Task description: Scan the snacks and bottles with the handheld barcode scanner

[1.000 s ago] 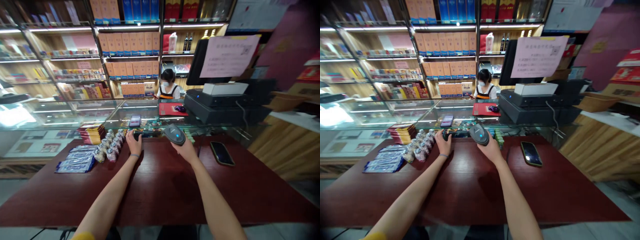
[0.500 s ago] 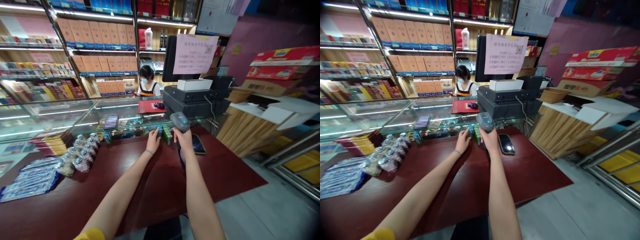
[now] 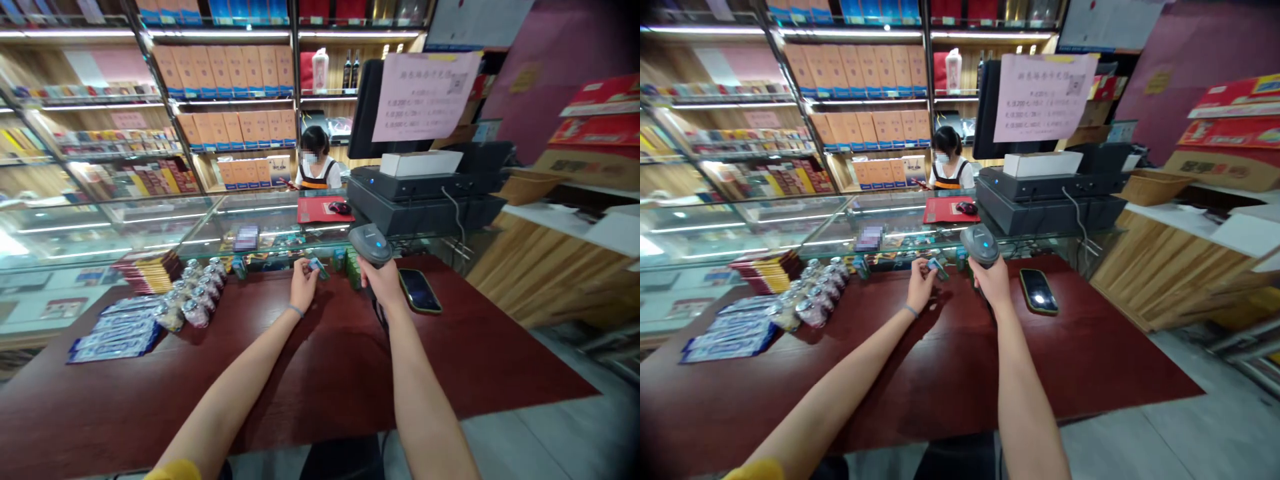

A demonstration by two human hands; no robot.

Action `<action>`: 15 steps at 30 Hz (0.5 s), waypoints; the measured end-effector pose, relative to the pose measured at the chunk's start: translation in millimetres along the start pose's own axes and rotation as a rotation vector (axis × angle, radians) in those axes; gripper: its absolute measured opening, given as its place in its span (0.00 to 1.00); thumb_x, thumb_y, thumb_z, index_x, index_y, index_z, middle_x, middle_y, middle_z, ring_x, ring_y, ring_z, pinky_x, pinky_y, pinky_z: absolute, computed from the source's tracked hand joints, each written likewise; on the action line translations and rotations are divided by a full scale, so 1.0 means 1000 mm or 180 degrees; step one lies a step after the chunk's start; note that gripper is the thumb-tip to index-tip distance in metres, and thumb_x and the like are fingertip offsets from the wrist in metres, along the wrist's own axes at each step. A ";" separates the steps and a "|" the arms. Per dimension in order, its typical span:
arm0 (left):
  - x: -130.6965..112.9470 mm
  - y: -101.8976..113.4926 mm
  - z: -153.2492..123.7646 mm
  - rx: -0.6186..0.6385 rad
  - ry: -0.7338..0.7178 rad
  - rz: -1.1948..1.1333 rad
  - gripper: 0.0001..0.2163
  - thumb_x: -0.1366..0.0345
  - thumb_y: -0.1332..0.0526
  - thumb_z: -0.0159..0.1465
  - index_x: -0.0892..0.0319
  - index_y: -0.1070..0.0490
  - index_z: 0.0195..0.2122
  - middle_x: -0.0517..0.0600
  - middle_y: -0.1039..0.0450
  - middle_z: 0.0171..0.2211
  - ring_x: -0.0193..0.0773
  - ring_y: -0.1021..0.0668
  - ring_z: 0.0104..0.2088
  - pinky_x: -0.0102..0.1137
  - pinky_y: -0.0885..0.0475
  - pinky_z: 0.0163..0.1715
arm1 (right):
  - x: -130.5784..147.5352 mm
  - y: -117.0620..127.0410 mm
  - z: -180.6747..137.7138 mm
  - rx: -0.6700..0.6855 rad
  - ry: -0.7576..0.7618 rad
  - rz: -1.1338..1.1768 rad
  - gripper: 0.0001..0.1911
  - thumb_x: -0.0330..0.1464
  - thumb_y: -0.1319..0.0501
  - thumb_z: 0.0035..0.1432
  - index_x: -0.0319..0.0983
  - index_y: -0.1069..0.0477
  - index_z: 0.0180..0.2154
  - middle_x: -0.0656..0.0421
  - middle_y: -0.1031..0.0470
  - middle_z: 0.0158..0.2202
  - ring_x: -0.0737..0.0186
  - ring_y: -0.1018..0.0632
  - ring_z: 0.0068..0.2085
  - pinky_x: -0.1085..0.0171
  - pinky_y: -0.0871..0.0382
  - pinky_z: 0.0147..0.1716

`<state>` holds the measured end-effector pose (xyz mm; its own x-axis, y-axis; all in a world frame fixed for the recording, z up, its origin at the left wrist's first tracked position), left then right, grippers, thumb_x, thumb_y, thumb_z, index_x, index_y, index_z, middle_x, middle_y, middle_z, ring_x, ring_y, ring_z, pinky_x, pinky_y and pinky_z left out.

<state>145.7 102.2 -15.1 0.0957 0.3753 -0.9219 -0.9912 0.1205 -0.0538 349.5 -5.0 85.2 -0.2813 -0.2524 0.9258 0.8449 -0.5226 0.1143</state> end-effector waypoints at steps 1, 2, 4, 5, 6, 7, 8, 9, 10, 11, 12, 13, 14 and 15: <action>0.000 0.019 -0.003 -0.0052 0.0130 -0.0197 0.16 0.63 0.33 0.64 0.55 0.34 0.51 0.50 0.27 0.41 0.38 0.22 0.41 0.34 0.25 0.45 | 0.000 -0.005 -0.001 0.0065 0.0003 -0.0020 0.14 0.43 0.34 0.55 0.44 0.37 0.33 0.69 0.34 0.15 0.65 0.32 0.15 0.65 0.36 0.18; 0.000 0.040 -0.006 -0.0091 0.0293 -0.0388 0.18 0.61 0.32 0.64 0.54 0.34 0.53 0.50 0.26 0.42 0.37 0.21 0.39 0.33 0.24 0.42 | 0.000 -0.012 -0.003 0.0156 0.0018 -0.0043 0.15 0.43 0.34 0.55 0.44 0.36 0.35 0.70 0.34 0.15 0.65 0.31 0.15 0.65 0.35 0.19; 0.003 0.081 -0.013 -0.0111 0.0692 -0.0743 0.22 0.58 0.31 0.63 0.53 0.33 0.56 0.49 0.26 0.43 0.35 0.21 0.37 0.31 0.24 0.37 | 0.002 -0.028 -0.009 0.0387 0.0052 -0.0088 0.16 0.42 0.34 0.55 0.44 0.36 0.40 0.71 0.33 0.16 0.65 0.31 0.15 0.65 0.35 0.19; 0.005 0.101 -0.016 -0.0118 0.0894 -0.0919 0.23 0.57 0.31 0.63 0.52 0.32 0.58 0.49 0.25 0.44 0.35 0.21 0.37 0.30 0.24 0.36 | 0.002 -0.038 -0.012 0.0515 0.0060 -0.0124 0.17 0.42 0.34 0.55 0.44 0.36 0.42 0.71 0.32 0.17 0.65 0.32 0.15 0.65 0.35 0.19; 0.006 0.120 -0.019 -0.0145 0.1072 -0.1080 0.24 0.57 0.30 0.63 0.51 0.32 0.59 0.50 0.25 0.45 0.35 0.21 0.38 0.30 0.24 0.35 | 0.002 -0.049 -0.017 0.0661 0.0073 -0.0189 0.18 0.42 0.34 0.56 0.44 0.36 0.44 0.70 0.30 0.19 0.65 0.31 0.15 0.65 0.35 0.19; 0.008 0.138 -0.022 -0.0182 0.1226 -0.1220 0.25 0.58 0.30 0.63 0.50 0.32 0.61 0.50 0.24 0.46 0.36 0.20 0.39 0.29 0.24 0.35 | 0.003 -0.061 -0.023 0.0817 0.0101 -0.0308 0.19 0.43 0.34 0.56 0.44 0.36 0.45 0.67 0.27 0.21 0.64 0.30 0.16 0.65 0.35 0.20; 0.009 0.154 -0.024 -0.0238 0.1343 -0.1336 0.25 0.59 0.30 0.63 0.49 0.32 0.61 0.51 0.24 0.48 0.37 0.20 0.42 0.29 0.24 0.36 | 0.004 -0.073 -0.029 0.0986 0.0165 -0.0498 0.20 0.43 0.34 0.56 0.44 0.36 0.47 0.65 0.24 0.25 0.62 0.27 0.18 0.65 0.34 0.22; 0.010 0.169 -0.026 -0.0305 0.1428 -0.1432 0.25 0.60 0.31 0.64 0.48 0.32 0.62 0.51 0.24 0.49 0.37 0.19 0.43 0.28 0.24 0.36 | 0.006 -0.087 -0.037 0.1186 0.0267 -0.0765 0.21 0.42 0.34 0.56 0.44 0.36 0.48 0.62 0.21 0.29 0.59 0.23 0.22 0.64 0.33 0.24; 0.011 0.181 -0.028 -0.0377 0.1487 -0.1519 0.24 0.61 0.31 0.65 0.48 0.31 0.61 0.51 0.24 0.50 0.37 0.19 0.44 0.28 0.24 0.36 | 0.009 -0.101 -0.047 0.1397 0.0403 -0.1089 0.22 0.41 0.34 0.55 0.44 0.35 0.50 0.59 0.19 0.32 0.55 0.19 0.28 0.63 0.32 0.28; 0.013 0.190 -0.029 -0.0448 0.1524 -0.1602 0.22 0.62 0.32 0.65 0.48 0.30 0.61 0.50 0.24 0.51 0.37 0.19 0.45 0.28 0.24 0.36 | 0.011 -0.115 -0.057 0.1612 0.0556 -0.1448 0.24 0.39 0.32 0.54 0.44 0.35 0.51 0.57 0.18 0.35 0.51 0.17 0.33 0.63 0.31 0.31; 0.015 0.198 -0.029 -0.0519 0.1537 -0.1677 0.21 0.63 0.33 0.66 0.48 0.30 0.60 0.50 0.24 0.51 0.36 0.19 0.44 0.28 0.24 0.37 | 0.012 -0.128 -0.068 0.1859 0.0676 -0.1805 0.25 0.38 0.32 0.53 0.44 0.35 0.51 0.56 0.17 0.36 0.48 0.16 0.36 0.62 0.32 0.32; 0.016 0.203 -0.030 -0.0574 0.1535 -0.1733 0.20 0.63 0.33 0.66 0.48 0.29 0.59 0.50 0.24 0.51 0.35 0.19 0.44 0.28 0.23 0.37 | 0.012 -0.140 -0.080 0.2097 0.0791 -0.2096 0.26 0.38 0.31 0.53 0.44 0.34 0.52 0.56 0.17 0.36 0.47 0.16 0.37 0.63 0.33 0.32; 0.018 0.206 -0.030 -0.0610 0.1523 -0.1766 0.19 0.63 0.33 0.67 0.48 0.29 0.58 0.50 0.24 0.51 0.35 0.19 0.43 0.29 0.23 0.38 | 0.014 -0.150 -0.090 0.2293 0.0910 -0.2333 0.26 0.38 0.31 0.53 0.44 0.34 0.52 0.56 0.16 0.35 0.46 0.15 0.37 0.63 0.34 0.33; 0.019 0.209 -0.030 -0.0631 0.1504 -0.1777 0.18 0.63 0.33 0.67 0.49 0.29 0.58 0.50 0.24 0.51 0.35 0.19 0.43 0.29 0.23 0.38 | 0.015 -0.157 -0.099 0.2407 0.1019 -0.2552 0.26 0.39 0.31 0.54 0.44 0.34 0.53 0.56 0.16 0.35 0.46 0.15 0.37 0.63 0.35 0.33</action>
<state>-62.2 107.3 -54.9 0.5833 -0.1320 -0.8015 -0.8091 -0.0070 -0.5877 167.2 -7.0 45.5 -0.8734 -0.3199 0.3673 0.3971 -0.0310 0.9172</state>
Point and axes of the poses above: each hand's wrist, its own z-axis towards the middle knuckle, its own y-axis out of the back of the hand, x = y × z, the point moved 8 cm from there along z, towards the middle knuckle
